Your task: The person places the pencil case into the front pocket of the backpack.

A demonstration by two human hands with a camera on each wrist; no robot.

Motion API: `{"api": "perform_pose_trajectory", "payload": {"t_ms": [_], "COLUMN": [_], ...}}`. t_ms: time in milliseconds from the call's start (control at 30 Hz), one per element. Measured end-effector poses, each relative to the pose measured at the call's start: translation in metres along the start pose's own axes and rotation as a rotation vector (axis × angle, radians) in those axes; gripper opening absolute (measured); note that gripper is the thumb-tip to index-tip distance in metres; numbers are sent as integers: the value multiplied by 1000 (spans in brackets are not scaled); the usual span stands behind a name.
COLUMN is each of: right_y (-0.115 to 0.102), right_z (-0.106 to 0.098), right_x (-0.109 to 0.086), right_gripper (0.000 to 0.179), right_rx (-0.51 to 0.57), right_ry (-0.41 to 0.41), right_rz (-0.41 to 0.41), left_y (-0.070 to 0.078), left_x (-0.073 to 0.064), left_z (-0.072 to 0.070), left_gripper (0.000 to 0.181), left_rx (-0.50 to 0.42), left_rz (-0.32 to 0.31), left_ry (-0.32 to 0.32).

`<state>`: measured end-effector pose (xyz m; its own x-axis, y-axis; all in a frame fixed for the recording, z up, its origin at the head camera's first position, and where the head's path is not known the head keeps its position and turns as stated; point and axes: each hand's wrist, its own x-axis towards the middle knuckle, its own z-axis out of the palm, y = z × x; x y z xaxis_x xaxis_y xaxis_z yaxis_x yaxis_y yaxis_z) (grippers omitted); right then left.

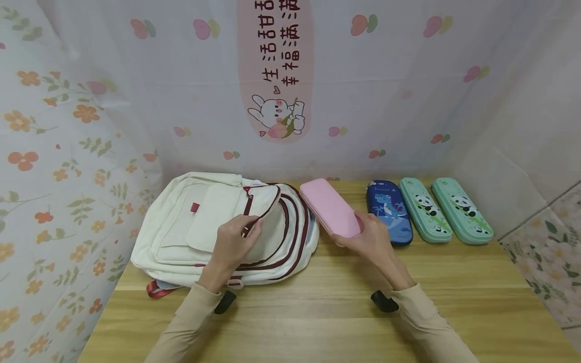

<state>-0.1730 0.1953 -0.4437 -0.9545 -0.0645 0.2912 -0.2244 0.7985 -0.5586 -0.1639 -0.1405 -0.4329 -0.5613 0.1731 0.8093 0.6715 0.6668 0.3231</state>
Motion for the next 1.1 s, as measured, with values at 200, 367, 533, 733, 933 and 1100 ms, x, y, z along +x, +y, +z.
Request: {"api": "perform_pose_trajectory", "payload": {"t_ms": [200, 367, 533, 733, 933, 1100], "right_y": [-8, -14, -25, -41, -53, -64], "right_z": [2, 5, 8, 18, 32, 42], "right_x": [-1, 0, 4, 12, 16, 23], "right_gripper": [86, 87, 86, 86, 80, 81], "right_rx": [40, 69, 61, 70, 125, 97], "right_ry": [-44, -97, -193, -258, -300, -352], "right_rz": [-41, -113, -173, -261, -322, -342], "left_y": [1, 0, -4, -11, -16, -19], "left_x": [3, 6, 9, 9, 6, 4], "left_z": [-7, -15, -25, -38, -48, -53], "left_gripper": [7, 6, 4, 6, 6, 6], "left_rx": [23, 42, 67, 80, 86, 102], "left_rz": [-35, -60, -92, -108, -123, -128], "left_ry": [32, 69, 89, 119, 138, 135]}}
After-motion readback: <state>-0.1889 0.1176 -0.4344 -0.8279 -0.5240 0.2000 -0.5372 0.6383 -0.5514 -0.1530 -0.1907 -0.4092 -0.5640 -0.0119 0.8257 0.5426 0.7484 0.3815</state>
